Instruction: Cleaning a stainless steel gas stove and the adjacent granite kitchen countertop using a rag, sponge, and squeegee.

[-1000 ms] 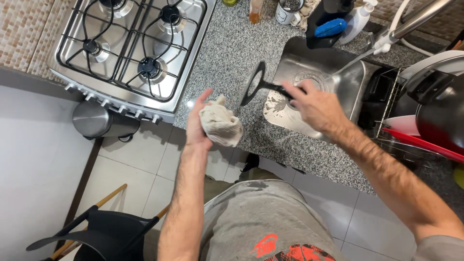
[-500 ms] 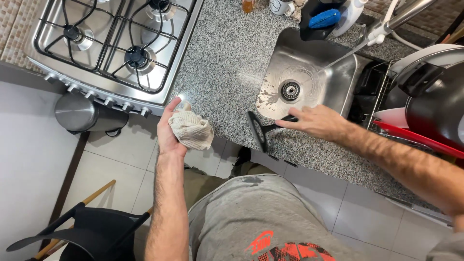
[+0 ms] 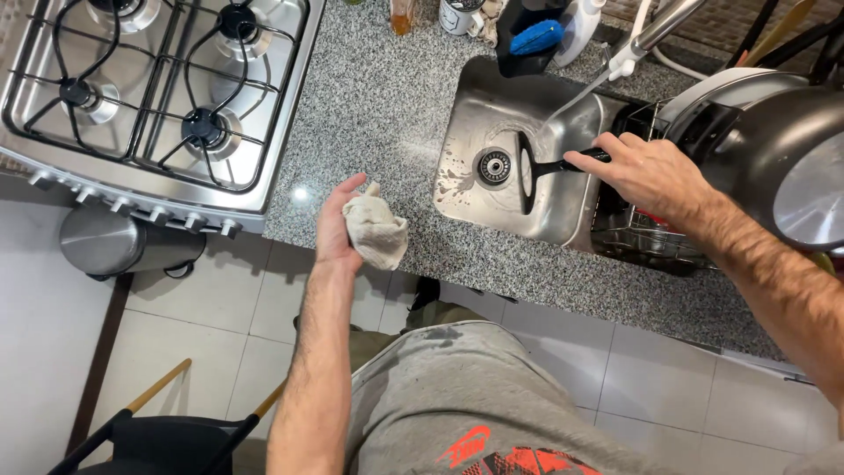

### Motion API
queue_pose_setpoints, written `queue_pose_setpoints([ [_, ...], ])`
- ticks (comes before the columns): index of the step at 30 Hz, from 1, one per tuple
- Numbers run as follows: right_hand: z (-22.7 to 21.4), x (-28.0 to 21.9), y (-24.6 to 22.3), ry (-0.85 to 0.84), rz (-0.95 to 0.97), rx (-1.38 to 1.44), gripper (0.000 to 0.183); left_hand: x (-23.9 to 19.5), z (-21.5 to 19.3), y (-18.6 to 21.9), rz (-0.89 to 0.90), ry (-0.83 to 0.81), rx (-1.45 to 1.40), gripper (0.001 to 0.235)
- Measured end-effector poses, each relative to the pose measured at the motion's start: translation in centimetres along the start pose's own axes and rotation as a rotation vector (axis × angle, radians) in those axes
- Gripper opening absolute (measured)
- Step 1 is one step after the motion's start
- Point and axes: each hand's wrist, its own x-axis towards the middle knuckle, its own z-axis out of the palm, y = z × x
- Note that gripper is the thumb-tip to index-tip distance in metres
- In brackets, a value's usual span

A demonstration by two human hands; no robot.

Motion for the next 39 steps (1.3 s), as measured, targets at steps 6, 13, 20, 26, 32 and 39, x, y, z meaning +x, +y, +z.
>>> queue_pose_setpoints([
  [6, -1.2, -2.2, -2.0, 0.337, 0.052, 0.288, 0.06, 4.8, 6.9, -1.6, 0.025, -0.161, 0.152, 0.06],
  [13, -3.9, -1.8, -4.3, 0.548, -0.009, 0.421, 0.048, 7.2, 12.8, -2.6, -0.01, -0.462, 0.207, 0.055],
  [20, -1.9, -0.4, -3.4, 0.471, 0.084, 0.328, 0.072, 6.0, 11.6, -5.4, -0.147, -0.494, 0.114, 0.042],
  [26, -1.6, -2.4, -3.5, 0.425, 0.41, 0.422, 0.06, 3.4, 8.5, -4.2, -0.228, -0.469, 0.045, 0.057],
  [32, -1.4, -6.9, -2.3, 0.248, 0.251, 0.13, 0.047, 3.4, 3.7, -1.2, -0.159, -0.274, 0.054, 0.058],
  [39, 5.4, -10.9, -1.9, -0.084, -0.317, -0.145, 0.039, 4.0, 1.1, 0.2, -0.086, -0.181, 0.047, 0.058],
])
